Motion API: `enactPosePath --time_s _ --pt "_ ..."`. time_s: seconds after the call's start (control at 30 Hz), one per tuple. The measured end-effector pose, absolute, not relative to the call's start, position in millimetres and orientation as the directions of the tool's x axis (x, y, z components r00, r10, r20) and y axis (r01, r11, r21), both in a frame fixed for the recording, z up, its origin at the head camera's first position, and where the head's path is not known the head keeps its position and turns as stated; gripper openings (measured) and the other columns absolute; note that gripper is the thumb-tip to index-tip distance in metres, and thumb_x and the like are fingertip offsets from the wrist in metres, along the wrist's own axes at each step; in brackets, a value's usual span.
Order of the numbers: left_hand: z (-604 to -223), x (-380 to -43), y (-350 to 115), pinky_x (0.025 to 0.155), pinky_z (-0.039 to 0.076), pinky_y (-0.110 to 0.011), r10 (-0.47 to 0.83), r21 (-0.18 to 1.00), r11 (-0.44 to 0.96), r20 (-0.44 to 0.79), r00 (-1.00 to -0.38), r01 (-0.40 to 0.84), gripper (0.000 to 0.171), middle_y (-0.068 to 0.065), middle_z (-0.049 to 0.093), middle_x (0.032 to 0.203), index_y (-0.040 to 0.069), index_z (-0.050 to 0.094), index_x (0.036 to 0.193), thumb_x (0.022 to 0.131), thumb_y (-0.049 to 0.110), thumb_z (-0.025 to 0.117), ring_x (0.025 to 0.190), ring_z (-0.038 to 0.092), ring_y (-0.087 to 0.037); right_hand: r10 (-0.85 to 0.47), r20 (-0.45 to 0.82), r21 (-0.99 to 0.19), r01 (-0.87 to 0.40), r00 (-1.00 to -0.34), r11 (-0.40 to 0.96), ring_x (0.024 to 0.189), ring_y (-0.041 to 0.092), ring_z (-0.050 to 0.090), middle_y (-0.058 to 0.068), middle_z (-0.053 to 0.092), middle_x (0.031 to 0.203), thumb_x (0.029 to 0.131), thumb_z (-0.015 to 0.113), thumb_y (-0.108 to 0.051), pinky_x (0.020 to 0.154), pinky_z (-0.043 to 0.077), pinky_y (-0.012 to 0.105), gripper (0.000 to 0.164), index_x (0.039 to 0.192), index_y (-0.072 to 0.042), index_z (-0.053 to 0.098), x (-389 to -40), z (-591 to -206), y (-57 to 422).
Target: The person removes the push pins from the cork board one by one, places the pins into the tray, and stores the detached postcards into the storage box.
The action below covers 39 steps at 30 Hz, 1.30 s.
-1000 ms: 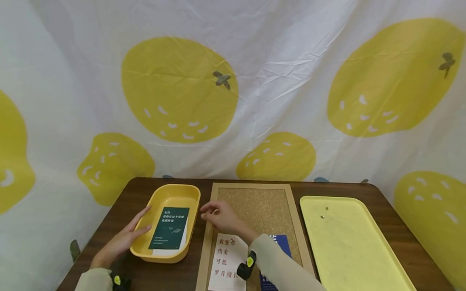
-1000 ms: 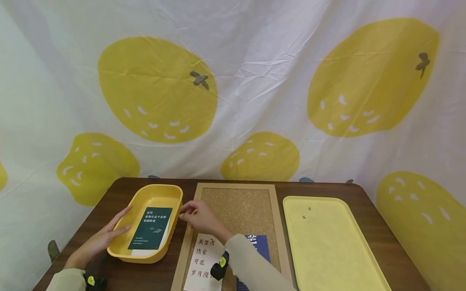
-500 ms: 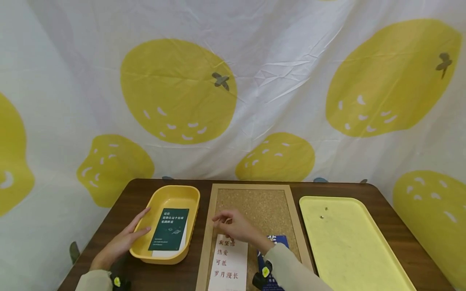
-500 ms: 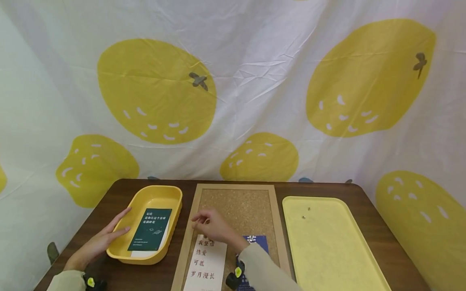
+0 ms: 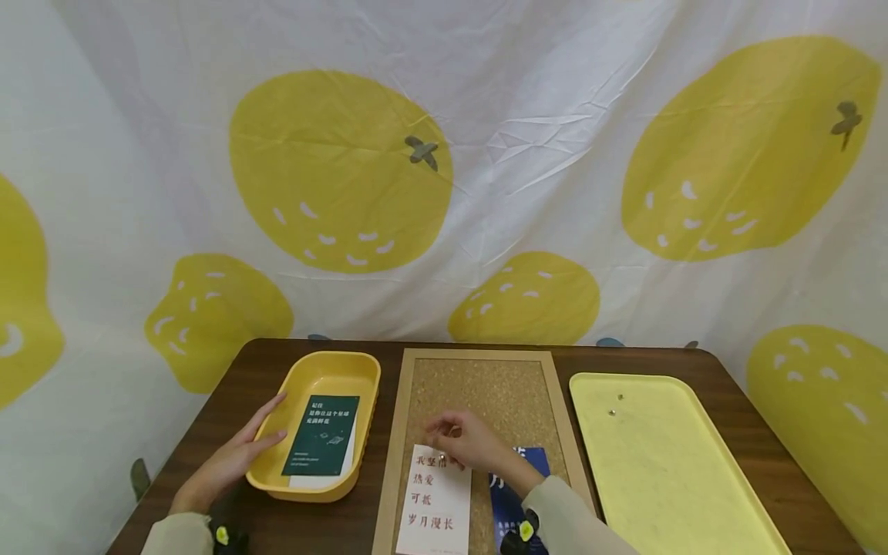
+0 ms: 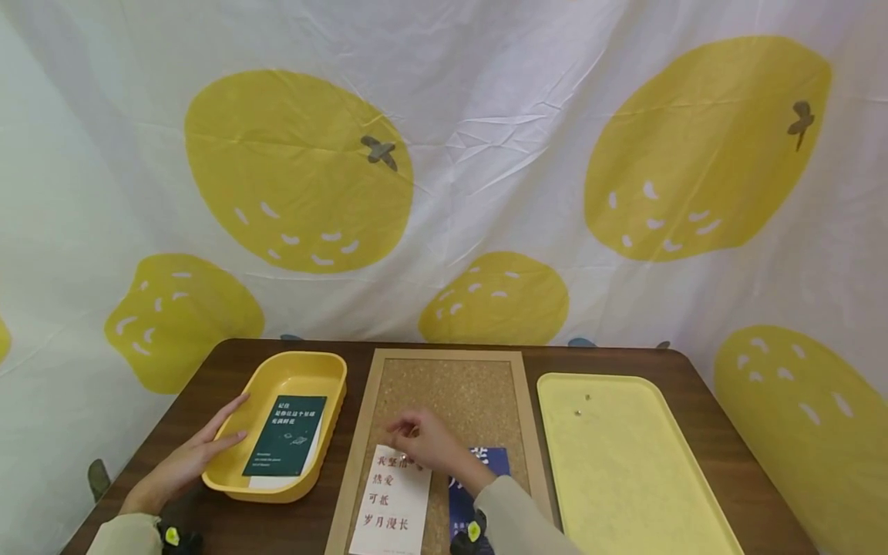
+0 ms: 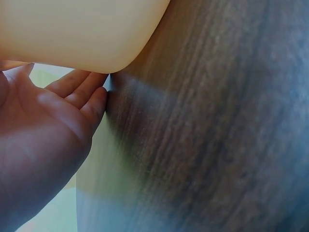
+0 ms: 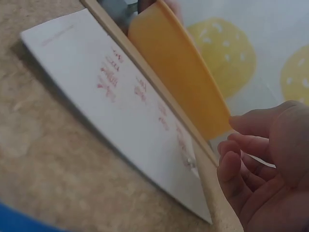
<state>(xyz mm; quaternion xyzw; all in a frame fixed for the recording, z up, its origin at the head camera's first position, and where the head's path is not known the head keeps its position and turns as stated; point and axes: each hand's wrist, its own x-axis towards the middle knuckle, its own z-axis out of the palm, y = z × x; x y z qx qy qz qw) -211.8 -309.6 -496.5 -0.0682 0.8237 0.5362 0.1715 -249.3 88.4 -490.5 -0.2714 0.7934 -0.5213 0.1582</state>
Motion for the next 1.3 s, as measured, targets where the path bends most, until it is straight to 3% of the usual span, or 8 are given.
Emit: enactPosePath --time_s 0.27,0.57,1.03,1.3 --pt "-496 -212 -309 0.114 0.008 -0.07 0.079 0.868 0.405 -0.346 -0.935 -0.287 0.079 -0.019 -0.01 0.165 0.029 0.004 0.16 0.101 0.039 0.054 0.147 0.002 -0.047 -0.57 0.002 -0.911 -0.236 -0.822 0.337 0.049 0.008 0.048 0.001 0.059 0.079 0.088 0.067 0.0 0.041 0.04 0.018 0.022 0.11 0.003 0.068 -243 -493 97" --pt "-496 -213 -309 0.115 0.009 -0.069 0.069 0.859 0.42 -0.351 -0.934 -0.292 0.08 -0.021 -0.009 0.164 0.029 0.004 0.16 0.1 0.041 0.054 0.146 0.007 -0.047 -0.561 0.033 -0.893 -0.277 -0.827 0.355 0.046 0.005 0.046 0.001 0.056 0.072 0.082 0.068 0.008 0.041 0.039 0.016 0.023 0.106 0.006 0.068 -238 -506 98" --pt "-494 -210 -307 0.115 0.011 -0.068 0.079 0.869 0.407 -0.342 -0.936 -0.283 0.08 -0.021 -0.009 0.164 0.025 0.002 0.161 0.101 0.036 0.054 0.146 0.006 -0.047 -0.508 0.043 -0.894 -0.261 -0.86 0.365 0.047 0.005 0.051 -0.002 0.057 0.066 0.083 0.072 0.003 0.043 0.04 0.015 0.014 0.096 0.0 0.074 -236 -512 102" --pt "-493 -210 -307 0.115 0.017 -0.067 0.095 0.87 0.421 -0.324 -0.941 -0.257 0.08 -0.023 -0.008 0.164 0.022 0.003 0.161 0.101 0.036 0.055 0.145 0.01 -0.047 -0.491 0.038 -0.899 -0.244 -0.87 0.364 0.045 0.007 0.051 -0.003 0.058 0.062 0.084 0.073 0.0 0.041 0.04 0.016 0.009 0.092 -0.003 0.076 -236 -515 102"
